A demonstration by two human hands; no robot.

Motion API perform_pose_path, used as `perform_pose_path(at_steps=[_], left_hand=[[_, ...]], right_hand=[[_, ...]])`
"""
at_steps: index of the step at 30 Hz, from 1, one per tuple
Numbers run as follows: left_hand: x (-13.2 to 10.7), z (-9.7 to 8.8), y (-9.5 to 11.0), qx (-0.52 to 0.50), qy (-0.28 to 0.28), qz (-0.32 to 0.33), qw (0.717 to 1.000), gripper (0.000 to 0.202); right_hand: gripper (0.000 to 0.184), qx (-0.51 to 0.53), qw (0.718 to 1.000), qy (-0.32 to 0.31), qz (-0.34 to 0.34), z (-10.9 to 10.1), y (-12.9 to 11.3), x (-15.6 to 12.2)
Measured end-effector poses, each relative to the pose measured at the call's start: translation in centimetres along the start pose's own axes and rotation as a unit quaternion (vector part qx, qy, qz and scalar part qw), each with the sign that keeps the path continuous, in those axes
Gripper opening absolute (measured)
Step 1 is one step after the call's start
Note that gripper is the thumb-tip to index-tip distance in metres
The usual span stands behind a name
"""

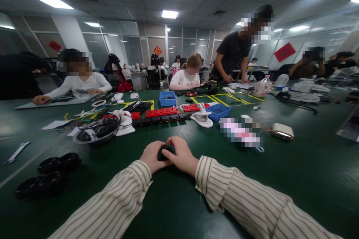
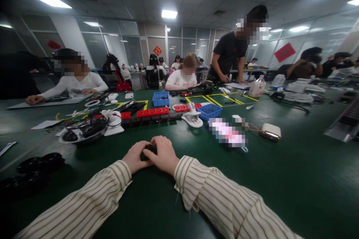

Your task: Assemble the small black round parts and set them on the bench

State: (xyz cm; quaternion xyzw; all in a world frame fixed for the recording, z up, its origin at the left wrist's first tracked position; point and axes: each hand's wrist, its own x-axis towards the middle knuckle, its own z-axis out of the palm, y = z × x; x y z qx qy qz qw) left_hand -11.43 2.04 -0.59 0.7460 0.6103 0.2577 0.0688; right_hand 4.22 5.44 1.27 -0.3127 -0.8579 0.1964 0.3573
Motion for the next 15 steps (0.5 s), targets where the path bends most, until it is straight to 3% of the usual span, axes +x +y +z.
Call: perform_pose_path(at_steps=[10,15], left_hand=[[0.36,0.0,0.27,-0.016,-0.022,0.036,0.999,0.034],[0.32,0.02,0.08,-0.056,-0.046,0.066,0.995,0.026]], right_hand=[[0.009,0.02,0.999,-0.03,-0.025,0.15,-0.1,0.3],[0.013,0.034,0.994,-0.048,-0.094,0.03,-0.3,-0.02]])
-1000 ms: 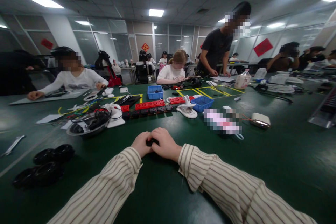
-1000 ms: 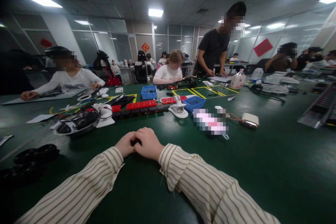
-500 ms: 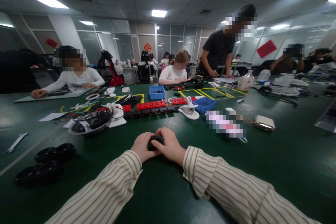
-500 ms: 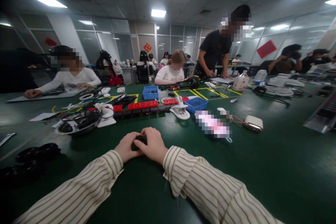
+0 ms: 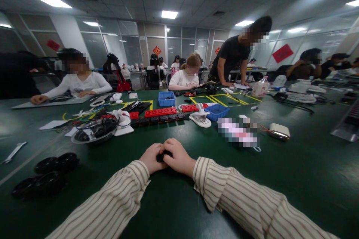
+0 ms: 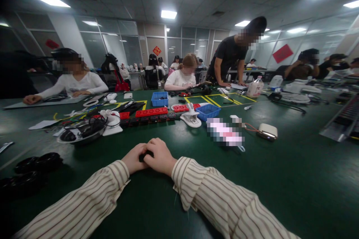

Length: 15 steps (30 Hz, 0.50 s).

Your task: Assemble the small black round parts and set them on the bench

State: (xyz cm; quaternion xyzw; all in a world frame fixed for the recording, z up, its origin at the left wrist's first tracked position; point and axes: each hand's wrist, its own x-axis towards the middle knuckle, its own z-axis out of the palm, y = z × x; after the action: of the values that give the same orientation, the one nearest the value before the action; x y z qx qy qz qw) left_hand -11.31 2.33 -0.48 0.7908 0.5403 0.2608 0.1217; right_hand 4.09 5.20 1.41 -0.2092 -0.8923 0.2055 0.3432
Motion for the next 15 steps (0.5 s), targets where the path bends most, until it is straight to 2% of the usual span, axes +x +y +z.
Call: perform_pose_path(at_steps=[3,8,15], left_hand=[[-0.06,0.02,0.14,0.002,-0.005,0.003,1.0,0.029],[-0.11,0.12,0.41,0.025,-0.009,-0.009,1.0,0.054],[-0.11,0.38,0.1,0.031,0.004,-0.02,0.999,0.051]], right_hand=[[0.013,-0.001,1.0,-0.003,-0.025,-0.13,-0.19,-0.19],[0.014,0.0,1.0,0.022,-0.008,-0.26,-0.27,-0.16],[0.017,-0.014,0.998,-0.009,0.053,0.32,0.39,0.06]])
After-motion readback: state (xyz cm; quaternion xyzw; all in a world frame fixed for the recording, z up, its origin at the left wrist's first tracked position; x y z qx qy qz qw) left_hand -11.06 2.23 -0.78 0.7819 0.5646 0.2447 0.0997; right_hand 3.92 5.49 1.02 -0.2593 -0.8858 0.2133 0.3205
